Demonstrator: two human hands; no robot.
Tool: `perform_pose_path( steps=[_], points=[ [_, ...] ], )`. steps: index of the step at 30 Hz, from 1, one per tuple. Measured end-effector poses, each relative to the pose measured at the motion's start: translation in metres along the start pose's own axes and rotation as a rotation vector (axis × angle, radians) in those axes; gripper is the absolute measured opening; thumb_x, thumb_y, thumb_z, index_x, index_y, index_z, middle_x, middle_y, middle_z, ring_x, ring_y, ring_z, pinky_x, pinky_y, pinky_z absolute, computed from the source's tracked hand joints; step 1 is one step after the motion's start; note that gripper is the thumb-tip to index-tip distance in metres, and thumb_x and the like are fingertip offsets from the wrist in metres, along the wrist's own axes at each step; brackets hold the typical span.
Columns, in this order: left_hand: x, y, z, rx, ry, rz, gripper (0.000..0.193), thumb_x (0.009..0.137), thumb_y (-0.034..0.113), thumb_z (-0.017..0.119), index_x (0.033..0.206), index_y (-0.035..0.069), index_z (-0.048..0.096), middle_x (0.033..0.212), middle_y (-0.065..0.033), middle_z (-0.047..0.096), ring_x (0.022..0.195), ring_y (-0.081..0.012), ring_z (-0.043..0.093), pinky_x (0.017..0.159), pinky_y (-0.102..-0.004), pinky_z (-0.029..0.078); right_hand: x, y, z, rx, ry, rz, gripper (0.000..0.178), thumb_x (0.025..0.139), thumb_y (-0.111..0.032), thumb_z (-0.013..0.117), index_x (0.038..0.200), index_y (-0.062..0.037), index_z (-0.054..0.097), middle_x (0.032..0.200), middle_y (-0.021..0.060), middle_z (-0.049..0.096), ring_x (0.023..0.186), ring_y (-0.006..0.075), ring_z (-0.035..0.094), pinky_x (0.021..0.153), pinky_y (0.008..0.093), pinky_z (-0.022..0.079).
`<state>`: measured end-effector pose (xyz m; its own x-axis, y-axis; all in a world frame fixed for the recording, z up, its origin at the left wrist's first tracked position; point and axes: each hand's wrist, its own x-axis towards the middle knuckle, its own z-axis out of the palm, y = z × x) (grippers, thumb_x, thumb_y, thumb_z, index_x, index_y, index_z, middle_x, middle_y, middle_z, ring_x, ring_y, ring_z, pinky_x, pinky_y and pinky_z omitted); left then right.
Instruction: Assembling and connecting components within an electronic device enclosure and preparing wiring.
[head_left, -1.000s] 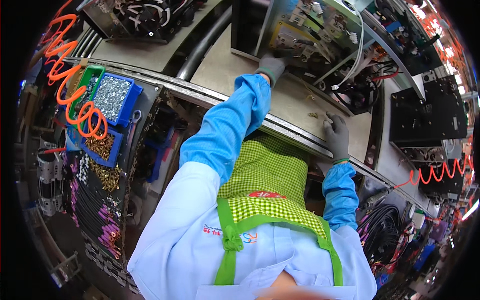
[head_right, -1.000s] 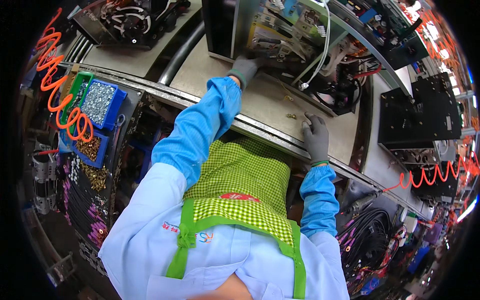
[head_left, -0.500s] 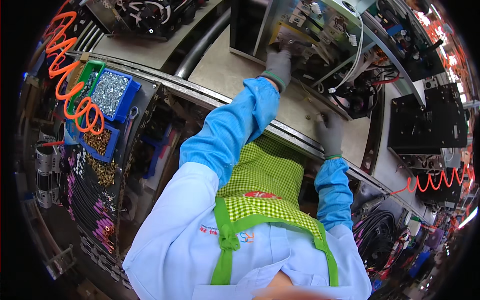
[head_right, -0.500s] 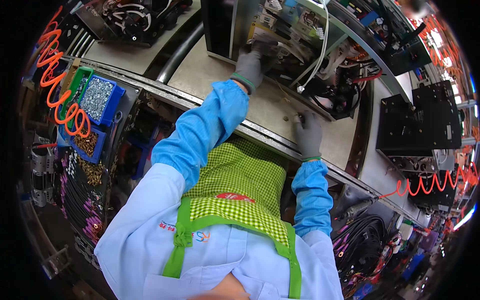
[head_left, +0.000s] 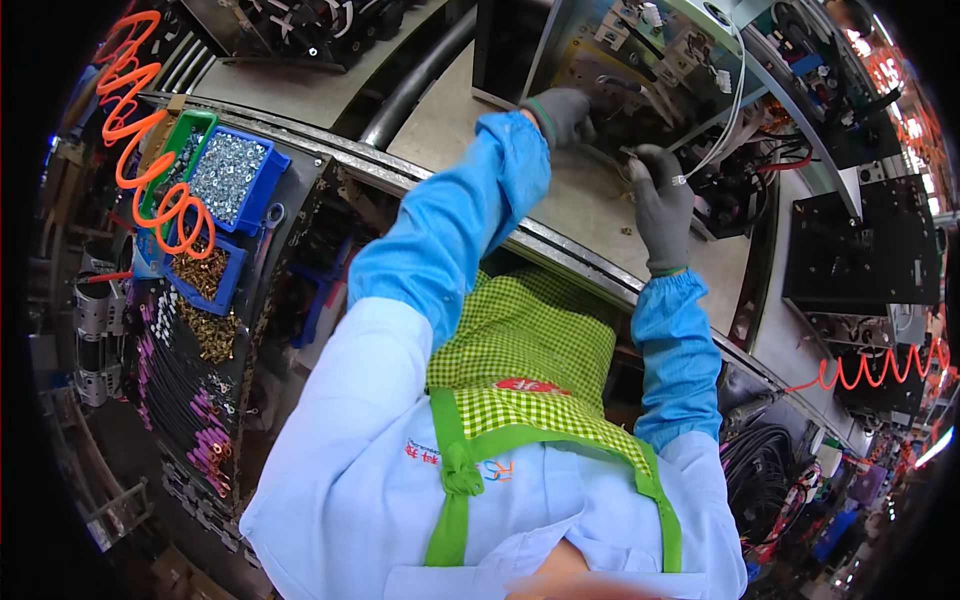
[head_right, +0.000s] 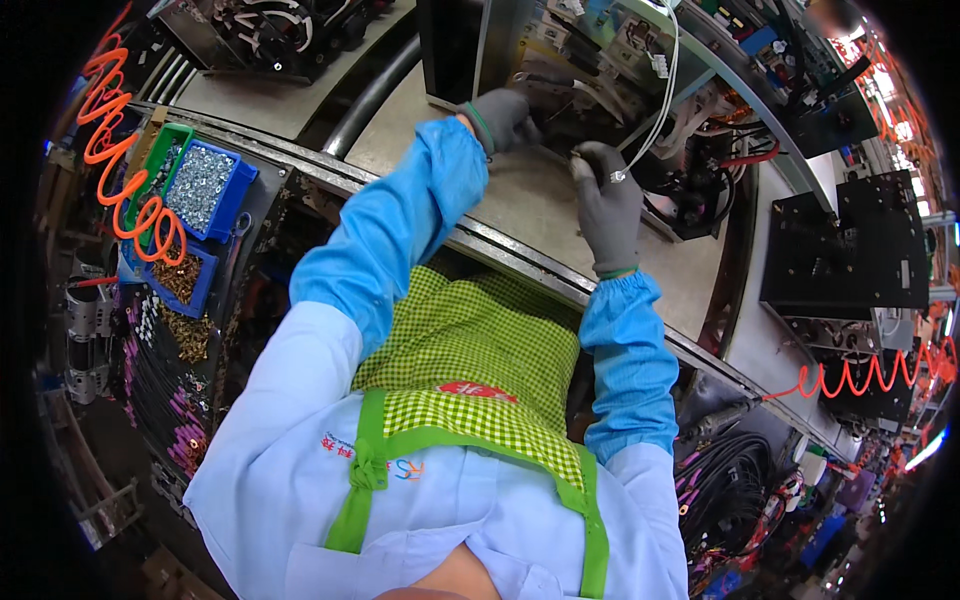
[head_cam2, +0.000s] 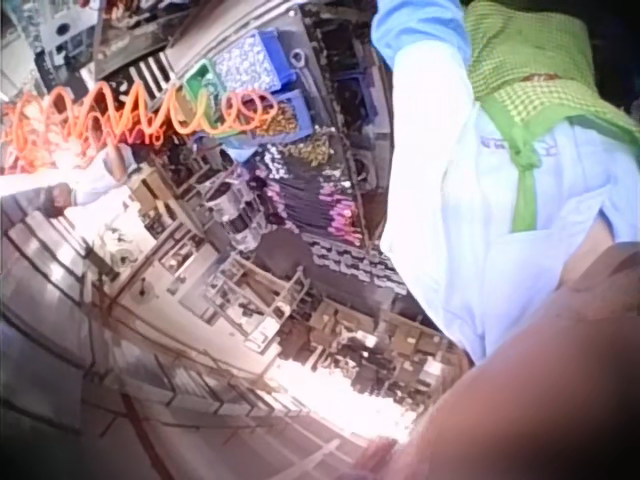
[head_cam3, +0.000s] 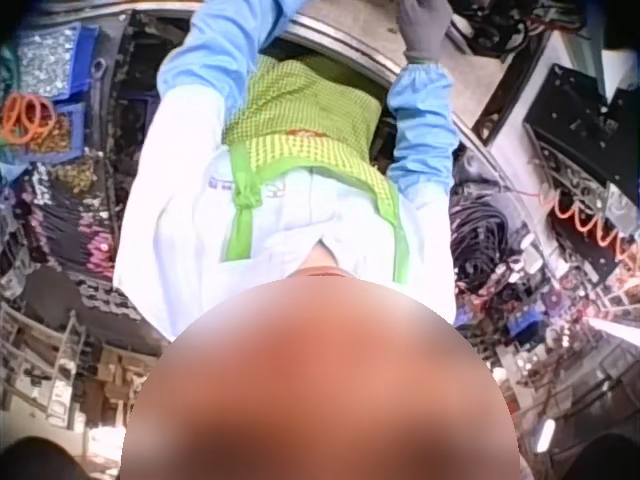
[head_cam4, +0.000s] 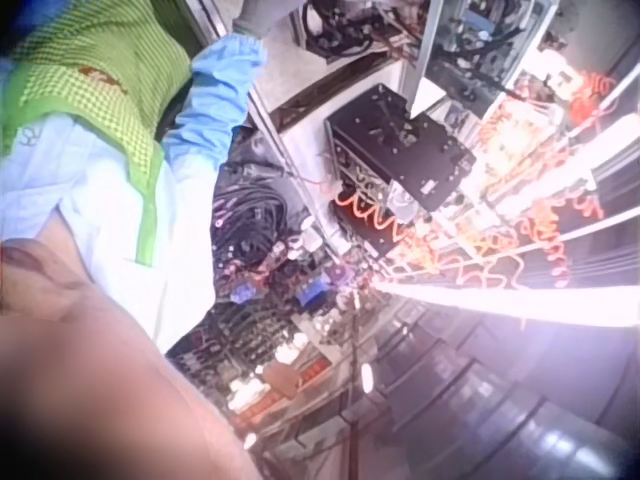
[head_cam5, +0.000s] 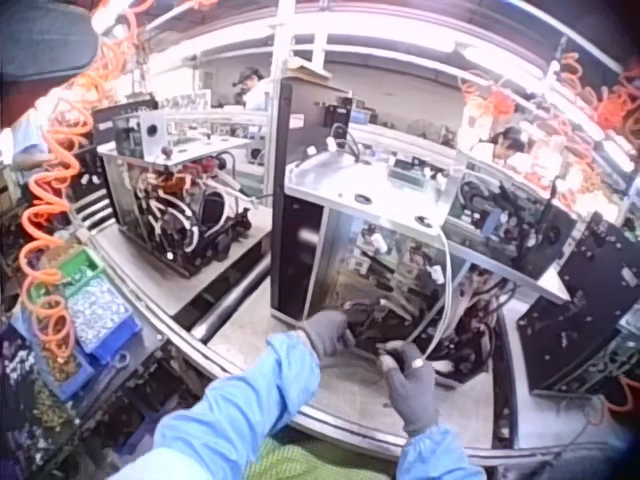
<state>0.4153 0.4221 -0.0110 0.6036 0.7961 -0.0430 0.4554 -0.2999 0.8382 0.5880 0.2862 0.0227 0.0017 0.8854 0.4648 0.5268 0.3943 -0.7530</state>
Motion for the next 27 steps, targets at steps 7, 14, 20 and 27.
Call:
perform_pose_path(
  steps=[7,14,20,27],
  points=[
    [0.028,0.0,-0.028,-0.269,-0.015,0.289,0.042,0.088,0.001,0.055,0.13,0.004,0.056,0.118,-0.0088,0.064,0.102,-0.0167,0.061,0.087,-0.0313,0.053,0.043,0.034,0.022,-0.425,0.022,-0.16,0.024,0.091,-0.021,0.059,0.109,-0.006,0.064,0.099,0.0211,0.065,0.087,0.0413,0.062,0.073,0.0457,0.049],
    [0.018,0.017,-0.02,-0.119,-0.067,0.111,0.041,0.086,0.004,0.061,0.127,0.004,0.057,0.118,-0.0095,0.064,0.105,-0.0184,0.062,0.086,-0.0311,0.054,0.057,0.038,0.036,-0.547,0.171,-0.095,0.026,0.095,-0.027,0.053,0.114,-0.0152,0.065,0.111,0.0135,0.066,0.101,0.035,0.063,0.082,0.0427,0.051],
    [0.009,0.021,-0.011,-0.77,0.085,-0.033,0.036,0.087,0.014,0.065,0.122,0.006,0.06,0.112,-0.0105,0.065,0.098,-0.0168,0.065,0.081,-0.0287,0.055,0.062,0.04,0.041,-0.39,0.213,-0.204,0.026,0.092,-0.024,0.055,0.111,-0.0088,0.065,0.108,0.017,0.065,0.098,0.0381,0.061,0.083,0.04,0.049],
    [0.034,0.008,-0.002,-0.511,0.273,0.144,0.029,0.088,0.013,0.064,0.116,0.007,0.063,0.104,-0.0112,0.067,0.086,-0.0175,0.067,0.072,-0.0311,0.057,0.063,0.039,0.044,-0.356,0.244,-0.139,0.027,0.089,-0.023,0.057,0.111,-0.0101,0.065,0.108,0.0161,0.065,0.095,0.0366,0.063,0.082,0.0406,0.05]
  ],
)
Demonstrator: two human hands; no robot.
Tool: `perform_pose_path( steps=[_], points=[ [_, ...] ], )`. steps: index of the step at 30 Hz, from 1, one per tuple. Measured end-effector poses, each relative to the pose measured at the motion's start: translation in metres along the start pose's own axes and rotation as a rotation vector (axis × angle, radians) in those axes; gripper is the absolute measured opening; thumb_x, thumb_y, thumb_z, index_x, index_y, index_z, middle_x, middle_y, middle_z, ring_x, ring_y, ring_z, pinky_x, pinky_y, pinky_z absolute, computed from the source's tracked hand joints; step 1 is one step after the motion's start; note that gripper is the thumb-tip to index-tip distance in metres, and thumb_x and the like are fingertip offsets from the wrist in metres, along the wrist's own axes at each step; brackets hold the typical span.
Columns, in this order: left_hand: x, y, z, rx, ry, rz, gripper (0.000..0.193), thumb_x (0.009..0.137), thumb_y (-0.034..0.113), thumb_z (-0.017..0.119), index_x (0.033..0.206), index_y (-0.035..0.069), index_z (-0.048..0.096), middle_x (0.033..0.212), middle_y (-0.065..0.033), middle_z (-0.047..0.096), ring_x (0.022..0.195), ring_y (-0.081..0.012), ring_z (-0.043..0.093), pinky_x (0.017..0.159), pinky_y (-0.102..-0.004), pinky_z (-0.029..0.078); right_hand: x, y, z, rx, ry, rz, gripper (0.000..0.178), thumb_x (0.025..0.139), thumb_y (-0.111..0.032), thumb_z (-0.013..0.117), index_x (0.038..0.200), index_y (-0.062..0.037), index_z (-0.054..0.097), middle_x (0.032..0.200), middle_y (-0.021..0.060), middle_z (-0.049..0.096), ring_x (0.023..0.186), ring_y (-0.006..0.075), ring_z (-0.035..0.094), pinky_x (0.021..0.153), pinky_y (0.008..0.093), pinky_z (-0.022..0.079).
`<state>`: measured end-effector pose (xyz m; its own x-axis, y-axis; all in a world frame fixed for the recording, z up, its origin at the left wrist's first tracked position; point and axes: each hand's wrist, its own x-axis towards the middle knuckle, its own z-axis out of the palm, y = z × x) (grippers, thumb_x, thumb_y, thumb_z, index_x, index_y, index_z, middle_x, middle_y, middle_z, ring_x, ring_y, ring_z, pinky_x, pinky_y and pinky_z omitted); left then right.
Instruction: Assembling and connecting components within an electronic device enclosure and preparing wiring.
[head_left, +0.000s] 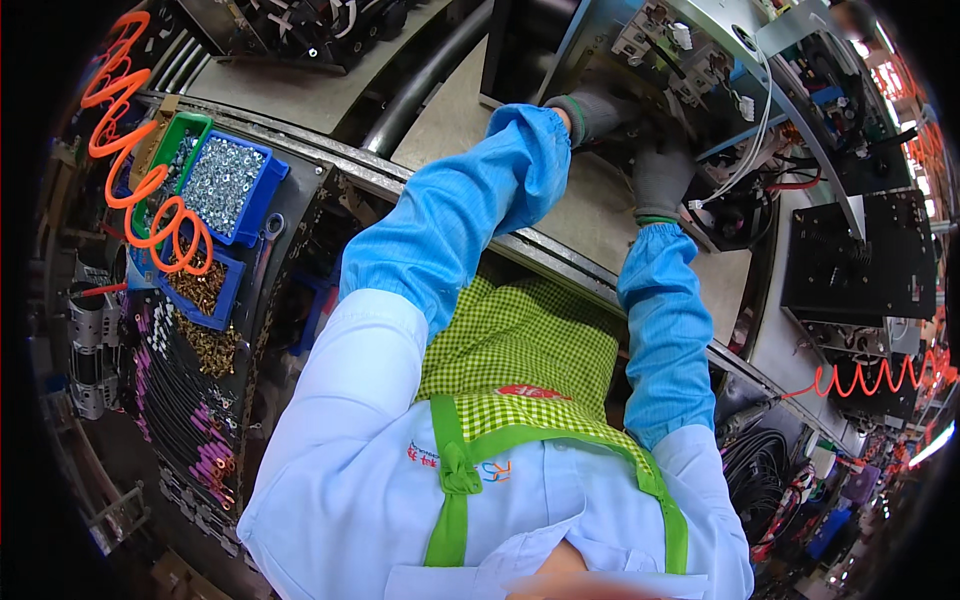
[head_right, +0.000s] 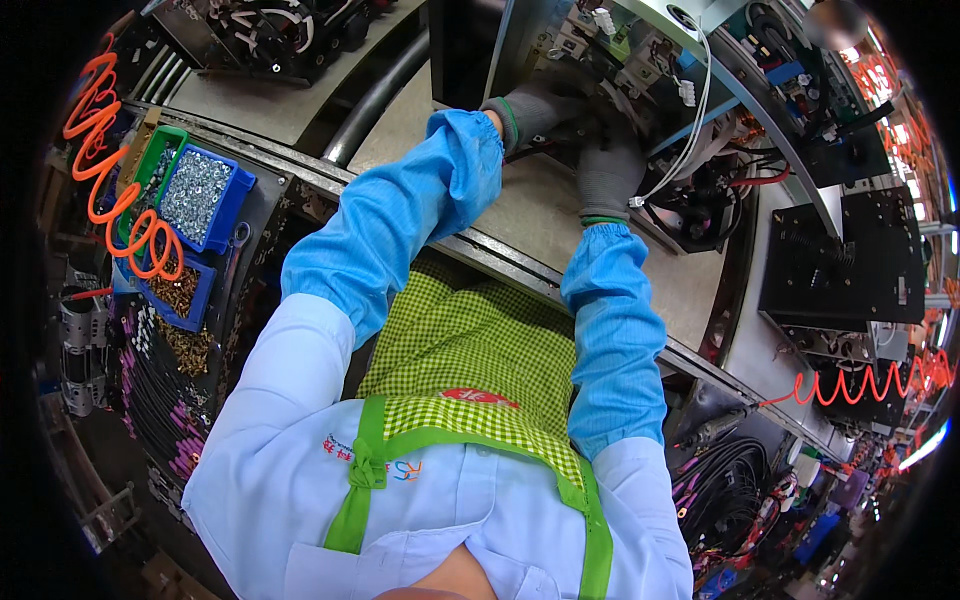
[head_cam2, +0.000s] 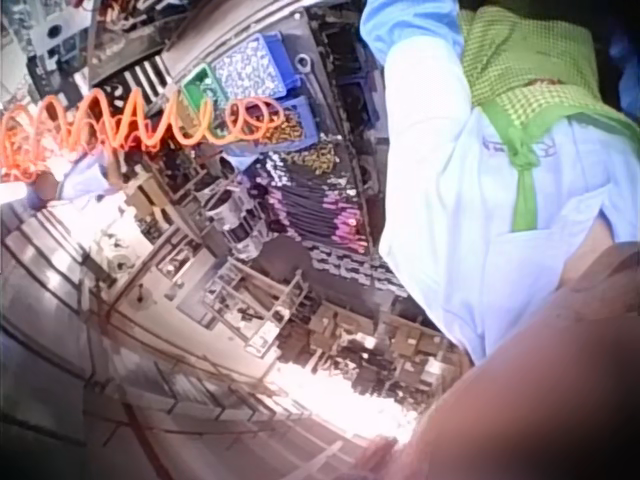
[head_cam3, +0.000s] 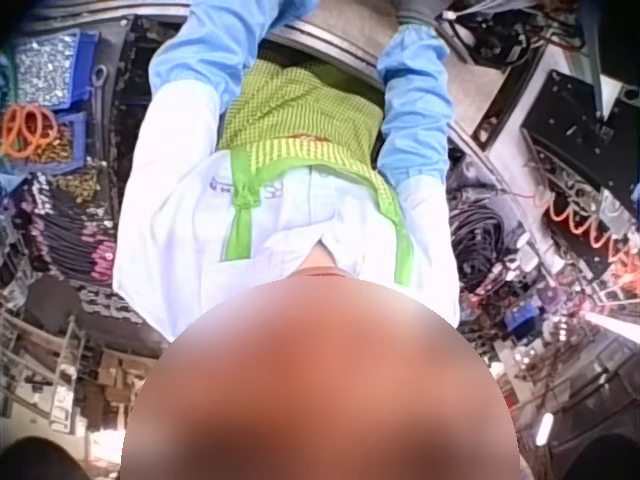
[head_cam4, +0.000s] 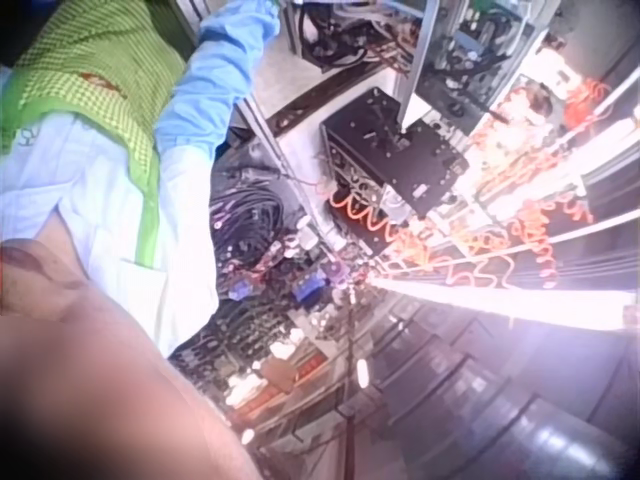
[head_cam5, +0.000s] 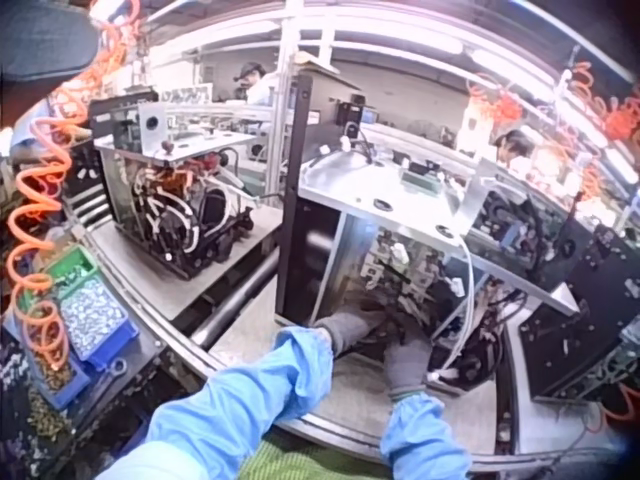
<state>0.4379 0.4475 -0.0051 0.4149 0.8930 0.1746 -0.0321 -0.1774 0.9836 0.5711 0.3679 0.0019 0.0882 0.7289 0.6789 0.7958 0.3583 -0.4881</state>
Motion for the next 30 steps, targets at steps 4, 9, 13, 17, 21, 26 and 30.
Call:
perform_pose_path(
  steps=[4,9,13,17,21,26,30],
  points=[
    [0.014,-0.016,0.008,0.3,0.079,0.165,0.028,0.085,0.016,0.065,0.111,0.006,0.067,0.107,-0.014,0.068,0.088,-0.0221,0.068,0.075,-0.0347,0.055,0.004,0.007,0.002,-0.241,-0.042,-0.031,0.026,0.089,-0.027,0.057,0.108,-0.0107,0.065,0.104,0.0161,0.065,0.091,0.0373,0.063,0.077,0.0447,0.051],
    [0.011,-0.019,0.015,0.463,0.208,0.311,0.034,0.084,0.025,0.063,0.111,0.005,0.067,0.109,-0.0173,0.068,0.096,-0.0327,0.065,0.086,-0.0383,0.051,0.006,0.018,0.005,-0.437,-0.073,-0.054,0.029,0.09,-0.035,0.057,0.106,-0.0125,0.067,0.101,0.0162,0.066,0.089,0.0389,0.064,0.075,0.0472,0.052],
    [0.005,-0.011,0.012,0.399,0.183,0.258,0.038,0.084,0.029,0.062,0.113,0.005,0.067,0.108,-0.0174,0.068,0.097,-0.0324,0.065,0.089,-0.0373,0.05,0.012,-0.001,-0.004,-0.403,-0.138,0.01,0.03,0.092,-0.034,0.055,0.107,-0.0119,0.067,0.102,0.0166,0.067,0.089,0.0385,0.064,0.076,0.0467,0.052],
    [-0.005,0.001,0.009,0.248,0.074,0.114,0.038,0.086,0.031,0.061,0.113,0.005,0.067,0.111,-0.0168,0.067,0.094,-0.0291,0.066,0.088,-0.0361,0.05,0.012,0.005,-0.004,-0.385,-0.152,-0.039,0.028,0.093,-0.031,0.052,0.108,-0.009,0.062,0.106,0.0189,0.063,0.093,0.0379,0.062,0.075,0.0452,0.051],
    [-0.007,0.002,0.008,0.034,-0.022,0.046,0.035,0.092,0.029,0.061,0.118,0.006,0.064,0.102,-0.01,0.068,0.088,-0.0187,0.065,0.077,-0.0315,0.052,0.007,0.01,0.002,-0.372,-0.071,-0.077,0.028,0.093,-0.029,0.053,0.11,-0.0084,0.062,0.104,0.0197,0.064,0.095,0.0385,0.062,0.076,0.0454,0.05],
    [-0.016,0.003,-0.003,-0.365,-0.136,0.031,0.03,0.094,0.023,0.062,0.12,0.008,0.062,0.093,-0.0014,0.067,0.081,-0.0093,0.061,0.064,-0.0226,0.049,-0.008,0.02,-0.008,-0.294,-0.103,-0.17,0.026,0.092,-0.022,0.053,0.111,-0.0053,0.061,0.105,0.0203,0.064,0.093,0.0402,0.061,0.078,0.047,0.05],
    [-0.021,0.002,-0.006,-0.442,-0.194,-0.296,0.026,0.095,0.023,0.061,0.117,0.011,0.064,0.092,0.0012,0.067,0.073,-0.006,0.056,0.057,-0.02,0.043,0.002,0.041,0.0,-0.431,-0.197,-0.148,0.027,0.092,-0.024,0.053,0.11,-0.0059,0.062,0.106,0.0217,0.063,0.094,0.0411,0.06,0.079,0.0479,0.05]
  ],
)
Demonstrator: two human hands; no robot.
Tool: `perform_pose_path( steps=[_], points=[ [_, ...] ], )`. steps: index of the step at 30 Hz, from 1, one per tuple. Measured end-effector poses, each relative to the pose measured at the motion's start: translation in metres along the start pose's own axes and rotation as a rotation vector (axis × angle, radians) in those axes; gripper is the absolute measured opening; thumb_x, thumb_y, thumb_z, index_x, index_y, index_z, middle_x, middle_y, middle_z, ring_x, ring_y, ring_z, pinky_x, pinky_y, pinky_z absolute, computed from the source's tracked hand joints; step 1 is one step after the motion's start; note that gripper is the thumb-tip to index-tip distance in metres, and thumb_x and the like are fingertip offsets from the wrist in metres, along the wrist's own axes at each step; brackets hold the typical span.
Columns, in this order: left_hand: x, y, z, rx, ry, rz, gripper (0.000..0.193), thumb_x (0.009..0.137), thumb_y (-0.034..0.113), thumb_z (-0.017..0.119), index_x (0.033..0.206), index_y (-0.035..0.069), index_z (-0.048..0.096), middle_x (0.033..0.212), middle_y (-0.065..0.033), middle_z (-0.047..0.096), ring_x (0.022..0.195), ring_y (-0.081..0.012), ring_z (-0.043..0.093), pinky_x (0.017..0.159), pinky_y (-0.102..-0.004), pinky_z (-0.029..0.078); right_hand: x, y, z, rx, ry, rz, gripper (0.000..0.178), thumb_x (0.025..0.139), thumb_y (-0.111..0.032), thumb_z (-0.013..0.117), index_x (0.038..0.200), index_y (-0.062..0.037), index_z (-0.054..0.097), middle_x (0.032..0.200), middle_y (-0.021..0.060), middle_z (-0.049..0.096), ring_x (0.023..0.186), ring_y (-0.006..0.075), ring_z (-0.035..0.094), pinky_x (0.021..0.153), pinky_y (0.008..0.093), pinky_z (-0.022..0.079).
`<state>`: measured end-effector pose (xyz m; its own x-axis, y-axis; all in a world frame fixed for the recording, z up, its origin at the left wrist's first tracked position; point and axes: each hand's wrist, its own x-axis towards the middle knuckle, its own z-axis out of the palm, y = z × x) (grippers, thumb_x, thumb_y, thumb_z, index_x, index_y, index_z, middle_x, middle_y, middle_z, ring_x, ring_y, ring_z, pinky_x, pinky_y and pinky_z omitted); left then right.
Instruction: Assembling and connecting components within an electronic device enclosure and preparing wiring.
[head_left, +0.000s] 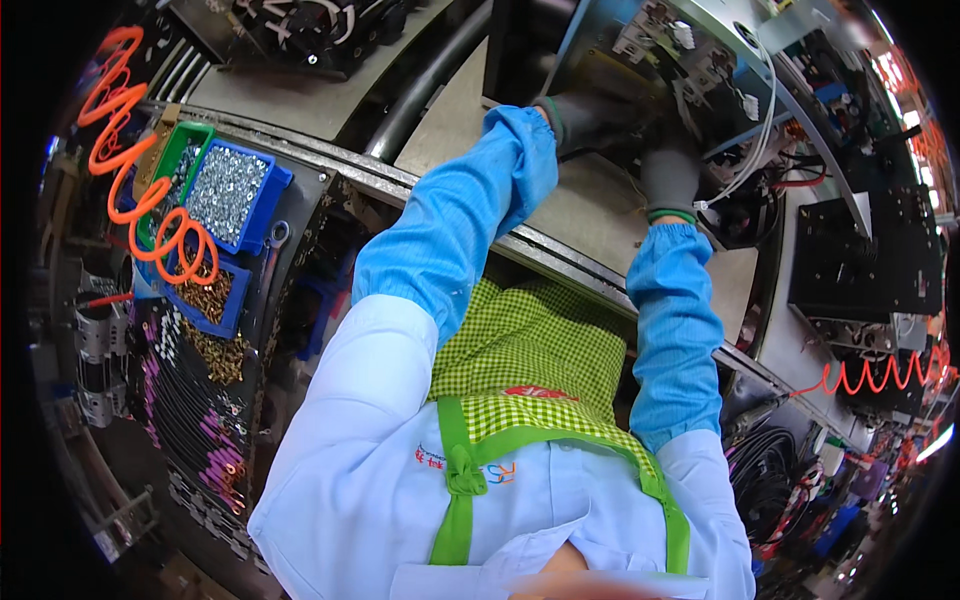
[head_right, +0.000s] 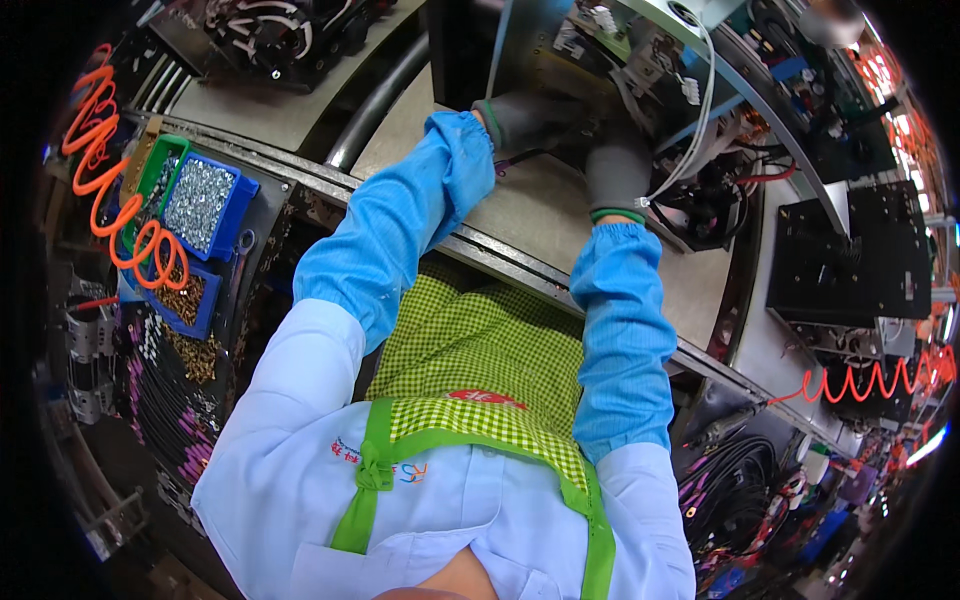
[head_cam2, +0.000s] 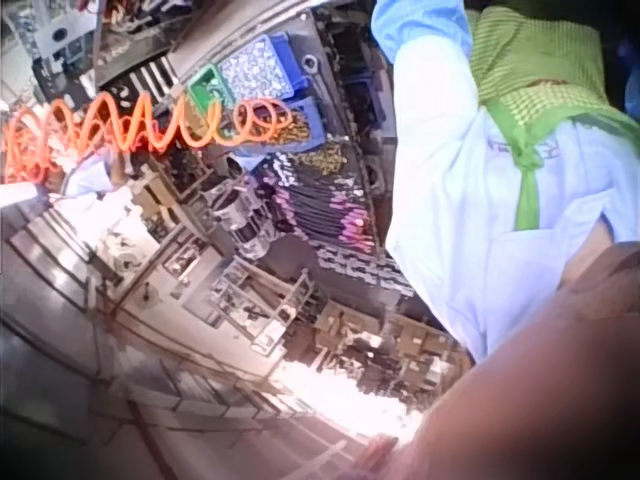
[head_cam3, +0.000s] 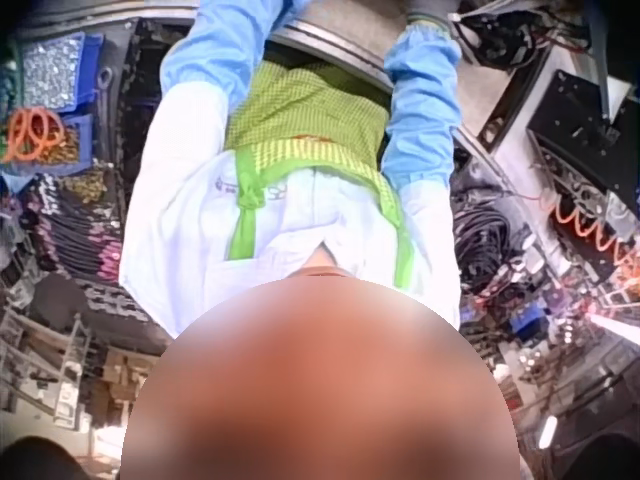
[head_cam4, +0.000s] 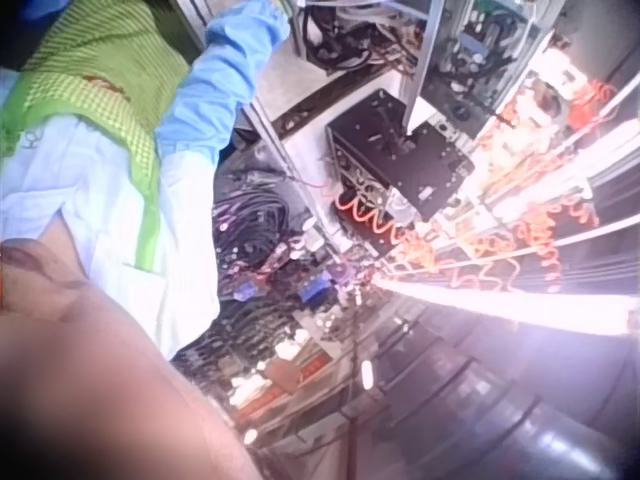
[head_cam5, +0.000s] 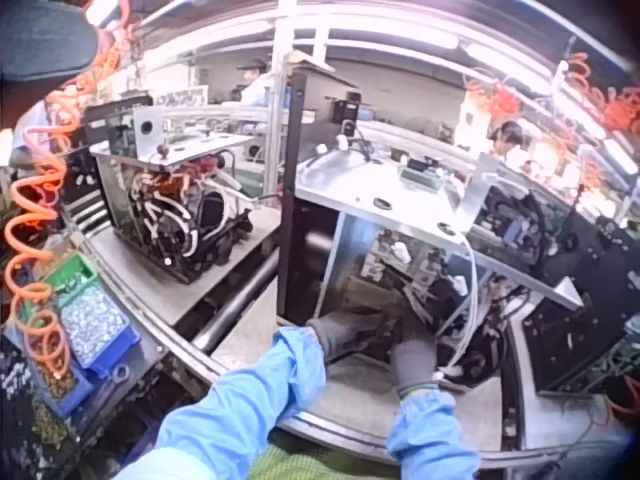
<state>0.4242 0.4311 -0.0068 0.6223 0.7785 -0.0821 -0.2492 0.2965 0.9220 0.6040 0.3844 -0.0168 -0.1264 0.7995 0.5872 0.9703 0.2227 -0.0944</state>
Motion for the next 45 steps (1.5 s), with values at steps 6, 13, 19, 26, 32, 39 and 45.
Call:
perform_pose_path(
  steps=[6,13,19,26,32,39,45],
  points=[
    [0.03,-0.033,-0.018,-0.158,-0.06,0.059,0.03,0.095,0.024,0.062,0.12,0.007,0.063,0.101,-0.0027,0.068,0.087,-0.0099,0.062,0.072,-0.0217,0.05,0.007,-0.019,-0.011,0.062,-0.041,0.109,0.028,0.093,-0.025,0.05,0.111,-0.0068,0.062,0.103,0.023,0.064,0.092,0.0423,0.061,0.079,0.05,0.05],
    [0.03,-0.032,0.011,0.724,0.276,0.384,0.031,0.095,0.025,0.058,0.117,0.003,0.063,0.111,-0.014,0.067,0.102,-0.0274,0.064,0.087,-0.0337,0.051,0.01,-0.021,-0.017,0.097,-0.04,0.144,0.031,0.092,-0.025,0.05,0.118,-0.0095,0.061,0.107,0.0234,0.063,0.095,0.0426,0.061,0.082,0.05,0.049],
    [0.045,-0.057,0.041,0.727,0.688,0.539,0.032,0.093,0.028,0.055,0.112,0.002,0.062,0.11,-0.0215,0.065,0.103,-0.0371,0.062,0.089,-0.0411,0.049,0.014,-0.029,-0.022,0.196,-0.039,0.112,0.031,0.092,-0.026,0.049,0.117,-0.0122,0.062,0.11,0.0218,0.063,0.097,0.0411,0.061,0.083,0.0498,0.049],
    [0.06,-0.063,0.029,0.835,0.754,0.58,0.042,0.097,0.039,0.045,0.104,0.003,0.065,0.106,-0.0257,0.064,0.103,-0.0419,0.06,0.09,-0.0463,0.048,0.013,-0.03,-0.026,0.204,-0.041,0.083,0.028,0.093,-0.023,0.047,0.113,-0.0089,0.062,0.109,0.022,0.063,0.096,0.0402,0.061,0.081,0.0491,0.049],
    [0.043,-0.025,0.021,0.746,0.358,0.182,0.054,0.095,0.05,0.041,0.115,0.007,0.067,0.117,-0.0196,0.065,0.108,-0.0388,0.06,0.097,-0.0434,0.045,-0.015,0.003,-0.051,0.203,-0.08,-0.085,0.028,0.092,-0.02,0.055,0.115,-0.0053,0.061,0.102,0.0229,0.064,0.091,0.0397,0.062,0.077,0.0454,0.05],
    [0.037,-0.02,-0.001,0.39,-0.005,0.159,0.026,0.092,0.017,0.059,0.117,0.012,0.063,0.109,-0.0097,0.065,0.097,-0.0205,0.063,0.084,-0.031,0.055,-0.117,0.035,-0.08,0.385,-0.551,0.098,0.027,0.083,-0.024,0.068,0.103,-0.006,0.069,0.096,0.0142,0.067,0.085,0.0313,0.065,0.073,0.0393,0.051],
    [0.031,-0.017,0.009,0.547,0.126,0.177,0.034,0.095,0.03,0.05,0.119,0.011,0.065,0.123,-0.0121,0.064,0.102,-0.0262,0.065,0.092,-0.0364,0.049,-0.126,0.019,-0.06,0.315,-0.517,0.25,0.029,0.08,-0.028,0.069,0.1,-0.0073,0.068,0.095,0.0149,0.066,0.089,0.0335,0.064,0.076,0.0436,0.05]
  ],
)
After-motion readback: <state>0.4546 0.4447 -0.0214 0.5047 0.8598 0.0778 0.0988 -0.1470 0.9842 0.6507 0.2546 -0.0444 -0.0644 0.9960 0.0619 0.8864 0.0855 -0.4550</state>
